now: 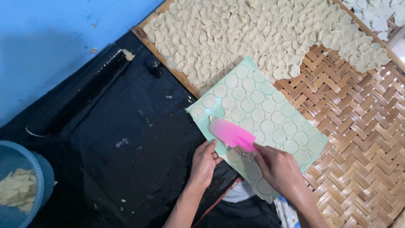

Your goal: Separating small circular dough pieces from a thin sheet and placing them onto a woven drying rack.

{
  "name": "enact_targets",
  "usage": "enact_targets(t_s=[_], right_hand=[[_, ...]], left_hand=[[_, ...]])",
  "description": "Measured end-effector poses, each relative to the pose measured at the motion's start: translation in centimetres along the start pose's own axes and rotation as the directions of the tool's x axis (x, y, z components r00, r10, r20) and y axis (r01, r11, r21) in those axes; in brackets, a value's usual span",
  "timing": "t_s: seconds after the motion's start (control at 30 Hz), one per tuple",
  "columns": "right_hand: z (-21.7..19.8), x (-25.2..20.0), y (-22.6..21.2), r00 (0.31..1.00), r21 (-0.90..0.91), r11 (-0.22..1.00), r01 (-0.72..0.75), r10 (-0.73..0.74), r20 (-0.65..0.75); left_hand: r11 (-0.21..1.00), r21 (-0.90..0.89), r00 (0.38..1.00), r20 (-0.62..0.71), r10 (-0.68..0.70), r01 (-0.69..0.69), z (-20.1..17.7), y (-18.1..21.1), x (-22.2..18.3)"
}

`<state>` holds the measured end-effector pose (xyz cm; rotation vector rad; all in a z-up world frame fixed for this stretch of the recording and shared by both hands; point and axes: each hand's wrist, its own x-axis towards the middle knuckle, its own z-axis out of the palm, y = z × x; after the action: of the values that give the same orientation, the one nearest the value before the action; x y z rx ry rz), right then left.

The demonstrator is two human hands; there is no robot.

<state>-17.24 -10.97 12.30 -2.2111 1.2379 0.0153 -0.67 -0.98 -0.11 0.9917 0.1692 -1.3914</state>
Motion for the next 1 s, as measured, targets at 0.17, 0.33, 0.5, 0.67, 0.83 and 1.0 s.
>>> enact_targets(t_s=[0.17,0.33,0.5,0.67,0.83,1.0], right_hand=[[-0.2,1.2,-2.1,0.987,0.023,0.998,0.057,-0.053,-0.148],[0.3,2.7,-2.5,0.978,-0.043,0.995,0.092,-0.098,-0.182],[1.2,3.8,-1.3,0.967,-0.035,0.982,0.188,-0.191,-0.169],[1.0,5.2,-1.4,0.961,-0.006,0.979,0.203,-0.201,-0.188],[0.7,6.5,-1.5,0.962,-0.040,0.977,0.209,-0.213,-0.172],[0.1,6.4,-1.6,0.977,-0.025,0.988,0.151,-0.153,-0.150]], left_hand=[[1.000,-0.009,1.000,-0.021,-0.013,0.012,-0.5,-0.7,0.3],[1.000,-0.011,1.000,-0.011,-0.001,0.001,-0.5,-0.6,0.4],[1.000,-0.006,1.000,0.007,0.011,-0.011,-1.8,-2.0,1.6],[1.000,0.006,1.000,-0.008,-0.006,0.006,0.1,0.0,0.1],[1.000,0.008,1.000,-0.008,-0.006,0.006,-0.5,-0.7,0.5],[1.000,-0.006,1.000,-0.018,-0.023,0.023,0.6,0.6,-0.6]])
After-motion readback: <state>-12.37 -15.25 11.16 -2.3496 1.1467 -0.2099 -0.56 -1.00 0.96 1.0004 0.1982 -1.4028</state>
